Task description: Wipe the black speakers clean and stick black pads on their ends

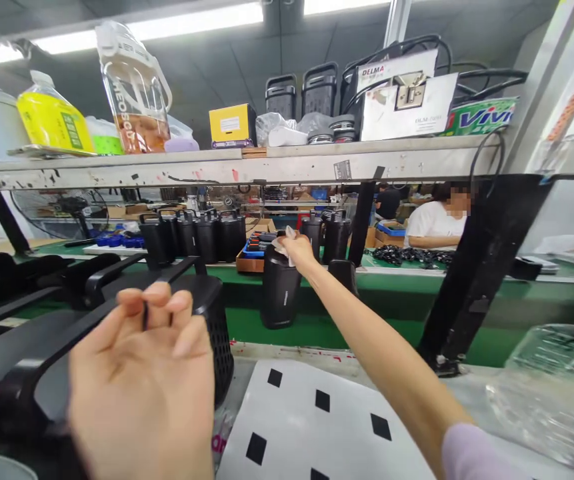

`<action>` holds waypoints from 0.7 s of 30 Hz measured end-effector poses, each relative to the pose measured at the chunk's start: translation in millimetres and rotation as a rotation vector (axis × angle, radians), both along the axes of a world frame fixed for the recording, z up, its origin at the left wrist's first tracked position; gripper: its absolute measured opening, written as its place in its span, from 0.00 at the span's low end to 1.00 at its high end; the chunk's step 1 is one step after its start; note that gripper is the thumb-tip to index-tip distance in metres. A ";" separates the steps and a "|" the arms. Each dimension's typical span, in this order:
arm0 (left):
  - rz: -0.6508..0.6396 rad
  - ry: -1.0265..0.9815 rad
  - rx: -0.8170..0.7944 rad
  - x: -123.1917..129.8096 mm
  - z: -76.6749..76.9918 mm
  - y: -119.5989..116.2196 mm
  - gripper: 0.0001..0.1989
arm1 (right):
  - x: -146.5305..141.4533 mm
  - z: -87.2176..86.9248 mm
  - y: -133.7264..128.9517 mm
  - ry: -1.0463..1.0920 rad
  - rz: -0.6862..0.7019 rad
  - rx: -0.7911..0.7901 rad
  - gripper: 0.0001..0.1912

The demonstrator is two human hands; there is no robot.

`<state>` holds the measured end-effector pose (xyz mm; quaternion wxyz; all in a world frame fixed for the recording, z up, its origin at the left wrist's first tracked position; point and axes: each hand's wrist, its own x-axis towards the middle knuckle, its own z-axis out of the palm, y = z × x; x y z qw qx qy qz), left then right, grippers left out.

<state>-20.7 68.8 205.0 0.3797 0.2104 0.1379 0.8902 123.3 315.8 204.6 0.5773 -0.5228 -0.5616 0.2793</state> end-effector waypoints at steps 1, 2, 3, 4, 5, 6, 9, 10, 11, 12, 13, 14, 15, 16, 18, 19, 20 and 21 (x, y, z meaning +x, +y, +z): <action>-0.006 -0.065 -0.028 7.7 2.6 8.5 0.04 | 8.6 -4.0 -10.7 0.082 0.003 -0.004 0.09; -0.014 -0.088 -0.071 14.7 2.6 18.5 0.04 | 17.7 -6.9 -23.9 0.167 0.003 0.005 0.08; -0.017 -0.066 -0.117 20.7 0.0 29.8 0.04 | 27.1 -8.2 -39.4 0.252 0.004 0.030 0.08; -0.019 -0.006 -0.155 25.5 -4.9 41.8 0.05 | 36.6 -7.6 -57.0 0.336 0.005 0.067 0.08; -0.006 0.088 -0.180 29.4 -11.5 54.0 0.08 | 46.4 -4.9 -76.5 0.419 0.006 0.114 0.08; 0.030 0.196 -0.207 32.6 -19.1 65.5 0.11 | 56.6 0.0 -97.3 0.499 0.002 0.171 0.08; 0.158 0.471 -0.296 42.1 -40.5 88.9 0.18 | 91.3 23.5 -160.7 0.708 -0.064 0.362 0.07; 0.168 0.515 -0.316 46.9 -44.8 91.1 0.21 | 104.1 32.0 -179.6 0.769 -0.098 0.422 0.04; 0.132 0.523 -0.312 53.0 -47.2 90.3 0.25 | 117.0 39.2 -196.2 0.843 -0.131 0.476 0.01; 0.033 0.507 -0.286 60.7 -47.8 86.8 0.28 | 129.4 44.0 -210.1 0.928 -0.160 0.523 0.02; -0.126 0.489 -0.241 69.7 -46.7 81.1 0.31 | 140.7 45.5 -221.1 1.014 -0.182 0.564 0.05; -0.324 0.469 -0.176 79.6 -44.6 73.9 0.34 | 150.2 43.0 -229.3 1.090 -0.204 0.598 0.07; -0.517 0.449 -0.096 89.7 -41.8 66.1 0.36 | 157.7 36.3 -235.0 1.119 -0.222 0.620 0.08; -0.658 0.428 -0.015 99.1 -38.9 58.6 0.37 | 162.9 25.3 -238.7 1.092 -0.236 0.624 0.08; -0.680 0.384 0.100 113.0 -33.9 46.8 0.36 | 167.6 -7.2 -243.0 0.879 -0.247 0.567 0.11; -0.582 0.339 0.114 116.3 -32.3 43.4 0.33 | 168.4 -26.9 -245.0 0.734 -0.242 0.507 0.15; -0.472 0.296 0.097 116.9 -31.3 41.6 0.29 | 169.4 -47.3 -247.7 0.592 -0.227 0.432 0.18; -0.375 0.279 0.064 115.2 -31.0 41.4 0.25 | 171.8 -67.4 -251.4 0.428 -0.186 0.334 0.23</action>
